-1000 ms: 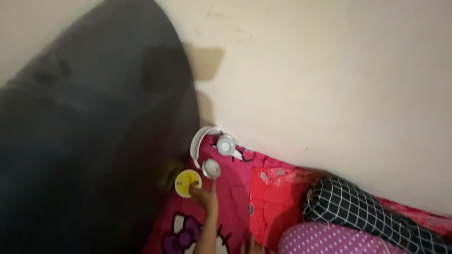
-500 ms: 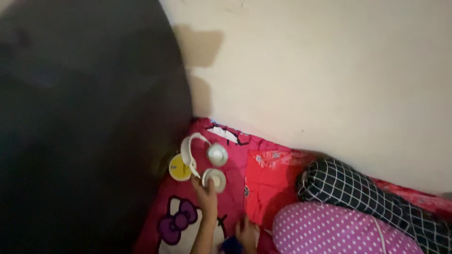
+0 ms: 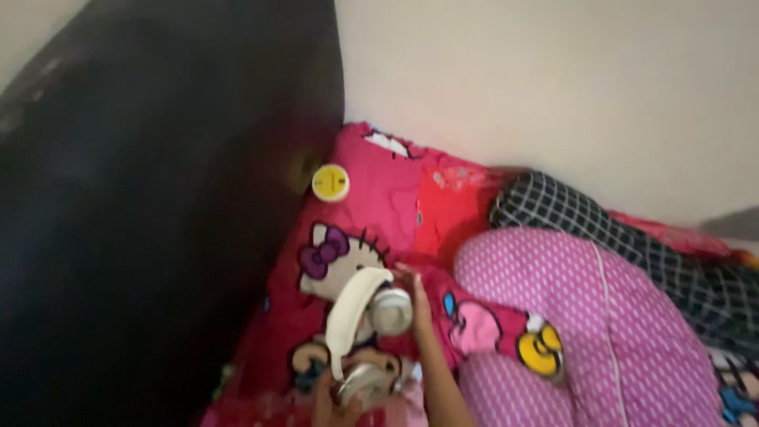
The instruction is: The person packs a handbag on a bed: they place a laptop and a towel into the bag, pick up a bottle and a face mask from the bed, gather headphones and cosmetic containers from a vanity table, and place the items one by one into the handbag, finishing by closing it.
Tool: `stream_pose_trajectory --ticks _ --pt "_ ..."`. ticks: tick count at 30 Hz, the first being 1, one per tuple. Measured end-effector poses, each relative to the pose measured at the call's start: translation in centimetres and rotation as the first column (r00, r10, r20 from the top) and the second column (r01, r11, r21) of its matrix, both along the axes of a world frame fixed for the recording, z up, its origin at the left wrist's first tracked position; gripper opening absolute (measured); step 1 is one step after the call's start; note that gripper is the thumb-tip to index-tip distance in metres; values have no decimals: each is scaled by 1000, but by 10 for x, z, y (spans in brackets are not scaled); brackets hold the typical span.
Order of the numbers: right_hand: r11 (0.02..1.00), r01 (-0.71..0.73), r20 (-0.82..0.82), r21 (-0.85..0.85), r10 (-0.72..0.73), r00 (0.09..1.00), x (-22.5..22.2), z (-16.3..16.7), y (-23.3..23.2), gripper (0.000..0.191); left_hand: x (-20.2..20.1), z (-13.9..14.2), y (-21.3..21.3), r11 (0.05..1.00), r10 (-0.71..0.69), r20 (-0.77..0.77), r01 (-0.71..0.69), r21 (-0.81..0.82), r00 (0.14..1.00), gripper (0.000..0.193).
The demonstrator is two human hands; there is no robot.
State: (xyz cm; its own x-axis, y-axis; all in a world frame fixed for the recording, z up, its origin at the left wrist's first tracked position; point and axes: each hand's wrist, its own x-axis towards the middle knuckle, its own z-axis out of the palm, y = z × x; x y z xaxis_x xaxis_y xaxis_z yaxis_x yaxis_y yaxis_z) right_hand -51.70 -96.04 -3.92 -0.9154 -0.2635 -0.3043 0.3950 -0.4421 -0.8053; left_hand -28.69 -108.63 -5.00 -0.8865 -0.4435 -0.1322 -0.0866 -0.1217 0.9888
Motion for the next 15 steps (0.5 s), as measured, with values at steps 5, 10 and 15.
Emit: stream_pose_trajectory --ticks 5,10,15 --pt "925 -209 83 -316 247 965 119 24 55 74 89 30 11 997 -67 -105 64 -31 992 68" --pt "898 -434 -156 -72 420 894 276 56 127 63 236 90 33 996 -93 -226 89 -30 970 70" --pt "965 -261 13 -8 261 965 409 136 162 64 332 161 46 968 -132 -205 171 185 970 61"
